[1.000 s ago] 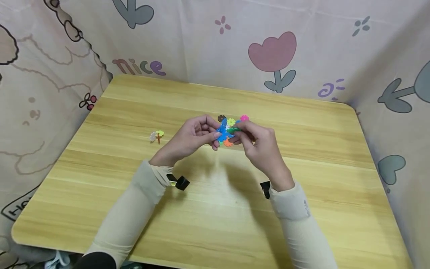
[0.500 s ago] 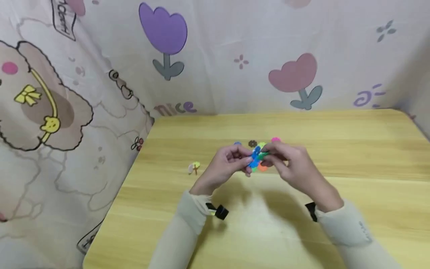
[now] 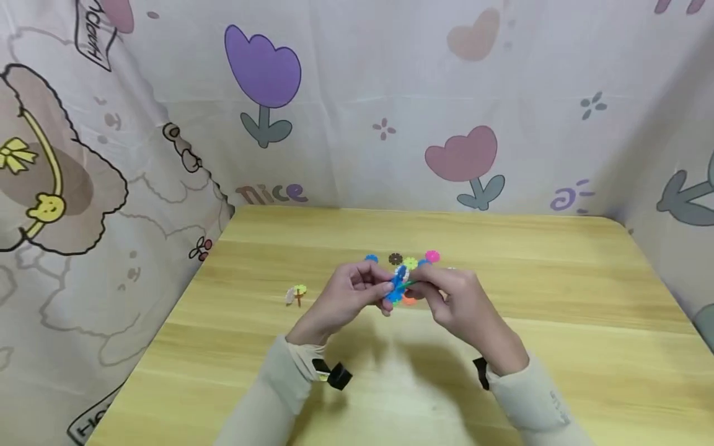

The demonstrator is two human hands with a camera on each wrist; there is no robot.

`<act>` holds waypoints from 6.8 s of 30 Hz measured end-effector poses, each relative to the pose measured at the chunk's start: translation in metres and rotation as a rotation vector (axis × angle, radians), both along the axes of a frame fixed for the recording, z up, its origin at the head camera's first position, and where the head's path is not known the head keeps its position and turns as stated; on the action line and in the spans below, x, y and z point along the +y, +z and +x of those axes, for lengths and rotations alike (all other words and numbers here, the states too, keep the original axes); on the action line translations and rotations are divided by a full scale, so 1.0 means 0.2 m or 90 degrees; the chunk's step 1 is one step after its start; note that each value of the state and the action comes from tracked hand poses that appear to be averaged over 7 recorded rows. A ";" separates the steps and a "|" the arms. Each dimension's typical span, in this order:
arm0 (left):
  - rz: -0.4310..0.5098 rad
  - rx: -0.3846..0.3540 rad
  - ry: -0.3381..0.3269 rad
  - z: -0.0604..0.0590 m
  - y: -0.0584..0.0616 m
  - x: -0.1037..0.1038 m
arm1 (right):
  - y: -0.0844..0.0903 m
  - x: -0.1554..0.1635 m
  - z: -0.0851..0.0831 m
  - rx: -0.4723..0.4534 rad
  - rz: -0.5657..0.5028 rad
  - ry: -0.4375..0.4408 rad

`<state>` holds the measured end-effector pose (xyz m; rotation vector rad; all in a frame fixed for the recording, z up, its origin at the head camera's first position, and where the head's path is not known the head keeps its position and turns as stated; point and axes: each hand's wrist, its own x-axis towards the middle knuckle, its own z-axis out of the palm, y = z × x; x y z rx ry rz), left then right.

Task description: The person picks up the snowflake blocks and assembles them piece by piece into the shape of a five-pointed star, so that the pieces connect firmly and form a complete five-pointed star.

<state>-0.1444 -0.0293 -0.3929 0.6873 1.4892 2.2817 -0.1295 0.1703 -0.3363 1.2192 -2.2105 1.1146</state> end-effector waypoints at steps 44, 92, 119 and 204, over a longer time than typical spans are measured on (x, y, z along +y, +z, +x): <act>-0.481 0.010 0.071 0.26 -0.40 -0.57 | -0.25 0.40 -0.24 -0.381 0.288 -0.310; -0.433 0.238 0.258 0.13 -0.11 -0.26 | -0.37 0.46 -0.33 -0.462 0.402 -0.340; -0.322 0.209 0.201 0.08 -0.12 0.12 | -0.09 0.04 -0.08 -0.335 0.172 -0.032; -0.019 -0.104 0.207 0.18 -0.10 0.16 | 0.02 0.08 0.08 -0.300 0.057 -0.044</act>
